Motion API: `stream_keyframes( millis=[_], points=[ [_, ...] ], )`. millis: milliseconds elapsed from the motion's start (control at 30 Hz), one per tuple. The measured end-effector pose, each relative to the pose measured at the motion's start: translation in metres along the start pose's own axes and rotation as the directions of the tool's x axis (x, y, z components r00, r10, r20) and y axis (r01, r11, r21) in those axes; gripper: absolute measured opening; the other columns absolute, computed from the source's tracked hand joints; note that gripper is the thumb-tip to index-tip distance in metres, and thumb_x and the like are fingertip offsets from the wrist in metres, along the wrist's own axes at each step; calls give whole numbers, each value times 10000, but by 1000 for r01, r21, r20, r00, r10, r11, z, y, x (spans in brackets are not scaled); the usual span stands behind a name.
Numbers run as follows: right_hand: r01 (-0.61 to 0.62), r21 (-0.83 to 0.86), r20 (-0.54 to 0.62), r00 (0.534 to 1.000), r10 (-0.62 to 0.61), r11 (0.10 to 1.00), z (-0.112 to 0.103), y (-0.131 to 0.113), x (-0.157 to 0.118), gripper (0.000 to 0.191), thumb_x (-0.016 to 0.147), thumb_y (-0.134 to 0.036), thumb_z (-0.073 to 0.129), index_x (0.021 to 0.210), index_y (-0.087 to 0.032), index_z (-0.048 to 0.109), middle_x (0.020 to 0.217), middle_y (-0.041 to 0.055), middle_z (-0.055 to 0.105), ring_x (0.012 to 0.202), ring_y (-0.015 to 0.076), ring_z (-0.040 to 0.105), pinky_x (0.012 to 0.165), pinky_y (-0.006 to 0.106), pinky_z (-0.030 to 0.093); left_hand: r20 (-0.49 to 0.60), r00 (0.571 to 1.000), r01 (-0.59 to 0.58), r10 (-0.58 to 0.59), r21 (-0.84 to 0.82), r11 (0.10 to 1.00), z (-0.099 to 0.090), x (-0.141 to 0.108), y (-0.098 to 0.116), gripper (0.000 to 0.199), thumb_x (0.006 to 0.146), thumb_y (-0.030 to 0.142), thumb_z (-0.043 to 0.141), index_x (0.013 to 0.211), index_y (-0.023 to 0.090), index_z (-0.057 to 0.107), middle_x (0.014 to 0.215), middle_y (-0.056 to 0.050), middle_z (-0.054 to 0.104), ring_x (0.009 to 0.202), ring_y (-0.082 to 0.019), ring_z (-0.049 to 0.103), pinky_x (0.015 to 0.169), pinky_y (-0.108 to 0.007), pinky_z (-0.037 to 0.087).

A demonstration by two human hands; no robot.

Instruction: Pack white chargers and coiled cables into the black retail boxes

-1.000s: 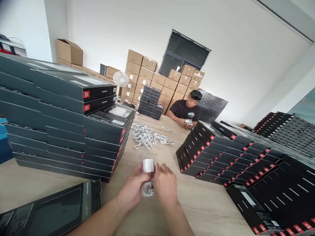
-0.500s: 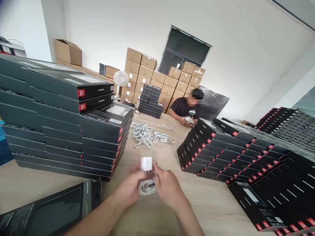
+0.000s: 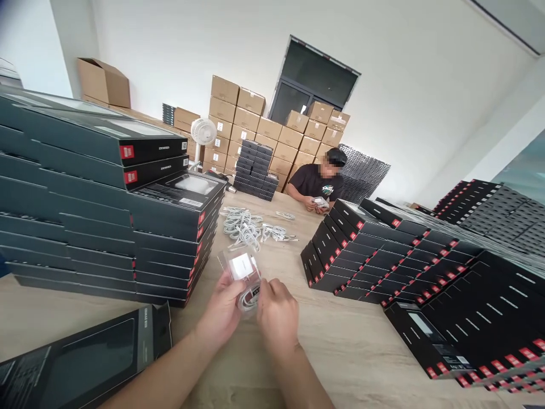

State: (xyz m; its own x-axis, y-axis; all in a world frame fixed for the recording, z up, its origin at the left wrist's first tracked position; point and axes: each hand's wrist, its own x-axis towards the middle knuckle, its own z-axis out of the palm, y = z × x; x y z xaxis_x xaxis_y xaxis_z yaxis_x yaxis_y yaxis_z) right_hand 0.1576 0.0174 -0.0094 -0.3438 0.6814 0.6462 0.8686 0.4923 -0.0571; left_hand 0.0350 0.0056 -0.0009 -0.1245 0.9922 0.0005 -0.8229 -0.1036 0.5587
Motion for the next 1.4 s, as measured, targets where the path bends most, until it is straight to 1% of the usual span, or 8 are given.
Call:
stream_keyframes(
  millis=[133, 267, 400, 600, 867, 1133, 1200, 1400],
  points=[
    [79, -169, 149, 987, -54, 982, 1, -15, -2, 379, 864, -17, 479, 1171, -71, 694, 858, 134, 679, 776, 229, 651, 608, 277, 450, -39, 998, 45, -43, 49, 998, -5, 1, 9, 577, 601, 131, 683, 1170, 209, 628, 990, -40, 762, 853, -209, 711, 713, -271, 511],
    [-33, 162, 178, 984, 4, 986, -4, -3, -1, 335, 912, -93, 473, 1129, -145, 723, 842, 89, 671, 727, 195, 641, 641, 276, 475, -46, 996, 75, -71, 84, 994, -8, 5, 13, 458, 562, 119, 645, 1016, 173, 668, 896, -43, 764, 810, -215, 711, 685, -273, 509],
    [-268, 620, 115, 961, 252, 738, -10, 21, 4, 196, 920, -307, 572, 881, -198, 730, 849, 52, 648, 771, 177, 627, 662, 260, 491, 2, 983, 181, -182, 104, 978, -6, 5, 12, 419, 554, 114, 655, 970, 161, 680, 864, -56, 764, 805, -234, 715, 697, -308, 533],
    [-395, 812, 239, 897, 373, 430, -3, 23, 5, 221, 825, -355, 682, 946, -198, 584, 883, 18, 619, 717, 150, 594, 628, 251, 488, 37, 961, 269, -276, 126, 955, -3, 2, 14, 487, 517, 86, 627, 994, 150, 699, 880, -76, 773, 775, -252, 721, 692, -334, 546],
    [-343, 767, 220, 935, 280, 543, 1, 13, 3, 212, 965, -341, 468, 1078, -194, 569, 988, 62, 690, 877, 182, 657, 797, 295, 517, 47, 982, 174, -182, 135, 975, -1, 2, 9, 471, 555, 88, 641, 1017, 161, 696, 908, -71, 780, 803, -242, 719, 718, -325, 546],
    [-391, 676, 213, 915, 343, 624, 20, 8, 2, 293, 955, -305, 455, 1186, -168, 572, 1091, 111, 699, 970, 212, 667, 878, 342, 518, 46, 981, 180, -188, 132, 975, -5, 1, 8, 448, 576, 127, 756, 1019, 165, 696, 902, -58, 768, 790, -220, 711, 703, -289, 526],
    [-403, 755, 268, 910, 317, 518, 17, 9, 4, 306, 943, -323, 486, 1185, -176, 604, 1129, 111, 706, 1016, 222, 663, 920, 362, 511, 37, 978, 198, -205, 139, 970, -6, 2, 14, 446, 566, 109, 737, 1008, 159, 703, 890, -58, 768, 759, -209, 705, 684, -281, 521],
    [-482, 875, 474, 827, 304, -53, -3, 24, 9, 402, 774, -343, 728, 1153, -214, 684, 1114, 60, 730, 1022, 247, 674, 891, 376, 529, 135, 928, 309, -346, 235, 922, 4, -4, 18, 377, 533, 108, 691, 906, 146, 731, 797, -65, 760, 656, -210, 686, 640, -298, 507]
  ],
)
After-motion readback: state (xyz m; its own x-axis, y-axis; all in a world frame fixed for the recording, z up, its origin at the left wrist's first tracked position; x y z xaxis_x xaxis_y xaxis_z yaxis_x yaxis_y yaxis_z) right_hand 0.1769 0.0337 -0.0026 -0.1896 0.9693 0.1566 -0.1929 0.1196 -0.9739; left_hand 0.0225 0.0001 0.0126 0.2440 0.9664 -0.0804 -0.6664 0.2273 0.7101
